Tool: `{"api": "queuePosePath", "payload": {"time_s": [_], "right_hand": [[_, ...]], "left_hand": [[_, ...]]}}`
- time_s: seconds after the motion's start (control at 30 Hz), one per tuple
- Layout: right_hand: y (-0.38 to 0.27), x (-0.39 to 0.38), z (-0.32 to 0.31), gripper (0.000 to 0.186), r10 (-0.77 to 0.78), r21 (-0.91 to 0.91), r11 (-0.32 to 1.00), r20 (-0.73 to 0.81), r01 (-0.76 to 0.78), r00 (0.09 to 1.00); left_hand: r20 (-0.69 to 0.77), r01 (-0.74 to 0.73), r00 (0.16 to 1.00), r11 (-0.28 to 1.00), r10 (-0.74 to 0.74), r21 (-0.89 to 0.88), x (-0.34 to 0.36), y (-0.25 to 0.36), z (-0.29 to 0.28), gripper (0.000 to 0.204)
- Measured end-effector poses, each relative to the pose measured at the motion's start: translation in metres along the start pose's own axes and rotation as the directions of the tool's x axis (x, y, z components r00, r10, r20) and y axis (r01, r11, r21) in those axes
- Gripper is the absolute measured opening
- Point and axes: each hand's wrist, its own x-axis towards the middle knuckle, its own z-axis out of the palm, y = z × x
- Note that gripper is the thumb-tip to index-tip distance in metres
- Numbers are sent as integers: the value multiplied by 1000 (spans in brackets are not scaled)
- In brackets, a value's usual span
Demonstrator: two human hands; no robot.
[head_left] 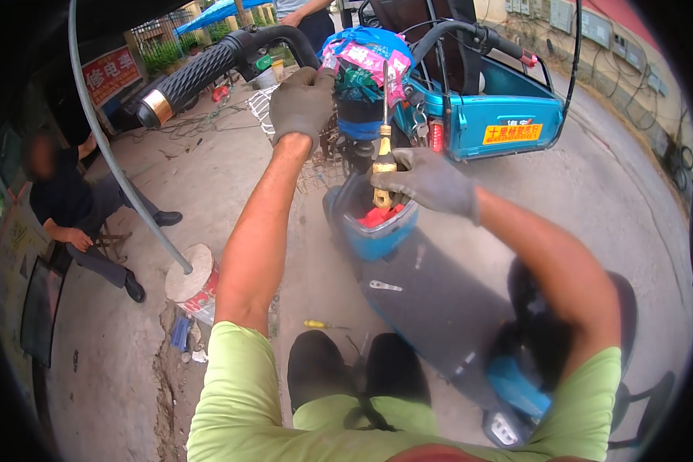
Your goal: The person repairs the front electrical assembly of a blue moped using a screwdriver to tighten screws and pliers to strip and connect wires under the front cowl.
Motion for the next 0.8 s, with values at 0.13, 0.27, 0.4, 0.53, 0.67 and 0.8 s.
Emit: {"api": "queuePosePath", "payload": {"time_s": [0.13, 0.27, 0.4, 0.53, 0.67, 0.8], "right_hand": [[0, -1, -1, 45, -6, -9, 1000, -13, 5, 1000], [14, 11, 2, 43, -52, -22, 998, -4, 52, 999], [62, 17, -17, 34, -144, 15, 989, -123, 147, 982], [74, 22, -22, 33, -465, -318, 857, -141, 405, 874], [46, 18, -14, 36, -79, 113, 990, -88, 89, 993], [31, 14, -4, 36, -46, 294, 953, -78, 67, 996]], "left_hand": [[41, 12, 999, 974, -3, -227, -1, 3, -1, 28], [117, 66, 993, 902, -17, -427, -23, 27, 2, 29], [83, -451, 850, 801, 520, -393, -92, 133, 23, 35], [263, -462, 790, 819, 554, -339, -110, 164, 2, 44], [70, -298, 944, 922, 323, -247, -100, 59, 15, 33], [-48, -131, 990, 991, 133, 32, -54, -24, -6, 49]]}}
